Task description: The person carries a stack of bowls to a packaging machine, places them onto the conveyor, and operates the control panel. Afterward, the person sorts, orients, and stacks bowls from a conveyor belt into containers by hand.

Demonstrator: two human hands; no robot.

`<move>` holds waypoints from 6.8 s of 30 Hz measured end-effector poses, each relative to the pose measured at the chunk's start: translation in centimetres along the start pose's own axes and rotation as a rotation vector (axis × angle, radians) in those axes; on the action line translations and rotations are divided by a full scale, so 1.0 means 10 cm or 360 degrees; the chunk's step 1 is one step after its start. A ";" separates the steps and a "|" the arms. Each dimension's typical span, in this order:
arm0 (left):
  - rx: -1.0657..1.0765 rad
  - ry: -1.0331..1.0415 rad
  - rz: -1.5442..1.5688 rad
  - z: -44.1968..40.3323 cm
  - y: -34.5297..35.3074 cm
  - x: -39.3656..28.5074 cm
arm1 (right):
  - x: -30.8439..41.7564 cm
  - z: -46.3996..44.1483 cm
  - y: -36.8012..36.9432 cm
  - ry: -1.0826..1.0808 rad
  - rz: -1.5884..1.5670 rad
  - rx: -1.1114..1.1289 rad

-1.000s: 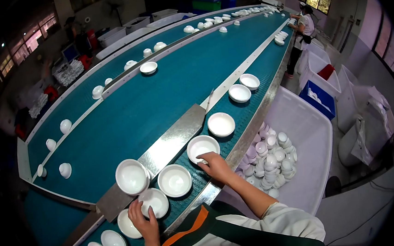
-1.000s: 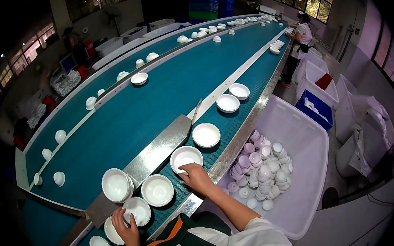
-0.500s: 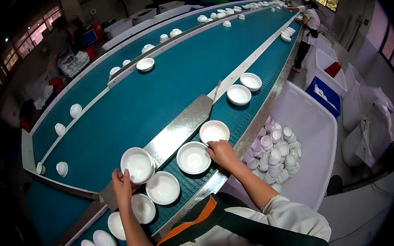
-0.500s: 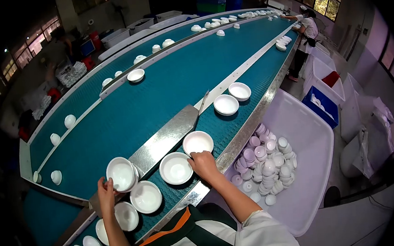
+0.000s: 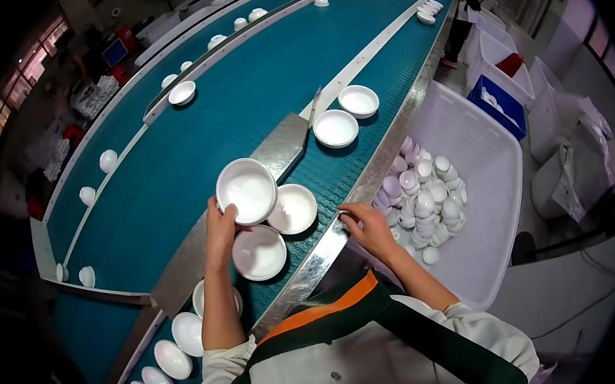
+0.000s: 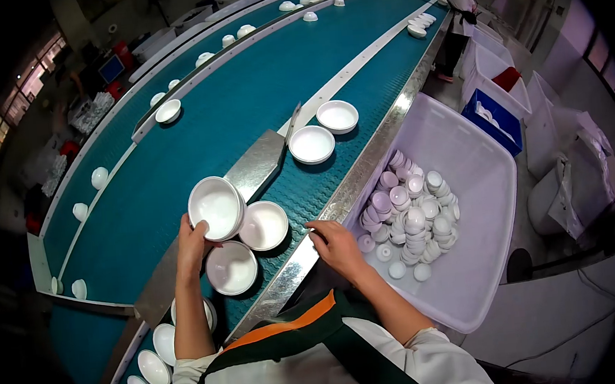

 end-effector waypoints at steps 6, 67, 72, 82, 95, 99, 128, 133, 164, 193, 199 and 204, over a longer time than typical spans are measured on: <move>0.0153 0.0085 -0.0582 -0.46 0.97 -0.01 | -0.28 0.05 -0.47 -0.0011 -0.0038 0.0012; 0.0677 -0.2292 -0.0688 -1.08 7.23 6.40 | -7.27 4.64 -0.06 0.2781 -0.2459 -0.1886; 0.0606 -0.2549 -0.0520 -1.09 7.59 6.63 | -7.91 4.80 0.37 0.2849 -0.2684 -0.1831; 0.1100 -0.1990 -0.0425 -0.86 7.32 6.70 | -8.18 4.64 0.45 0.2143 -0.3128 -0.1627; 0.1166 -0.1705 -0.0249 -0.74 7.21 6.94 | -8.22 4.83 0.74 0.1925 -0.2972 -0.1599; 0.1347 -0.1706 -0.0025 -0.73 7.03 7.07 | -8.16 4.84 1.01 0.1887 -0.3151 -0.1939; 0.0962 -0.0952 0.1296 0.61 6.34 0.48 | -4.57 0.91 -3.30 0.1062 -0.2318 -0.1195; 0.0831 -0.0620 0.1460 0.76 5.55 -0.61 | -3.52 -0.20 -3.58 0.0860 -0.2247 -0.0822; -0.0239 -0.0131 0.1256 1.48 2.21 -0.68 | -0.95 -1.10 -1.90 0.0225 -0.0413 0.0406; -0.2534 -0.0112 -0.1377 4.82 -1.07 -1.27 | 2.43 -0.36 -0.37 -0.1327 0.0070 0.1619; -0.2386 -0.0384 -0.0666 4.97 -0.90 -1.04 | 3.38 0.22 -0.06 -0.2044 -0.0448 0.1692; -0.2190 -0.0583 -0.0868 5.01 -0.89 -0.58 | 3.33 0.40 0.58 -0.2289 -0.0311 0.1527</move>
Point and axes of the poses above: each hand's wrist, its own z-axis away from the middle knuckle, its own y-axis out of the palm, x = y × z, the point moved 4 cm from there along -z, towards the middle knuckle, and after that the axes turned 4 degrees about -y, right-handed, at the moved point
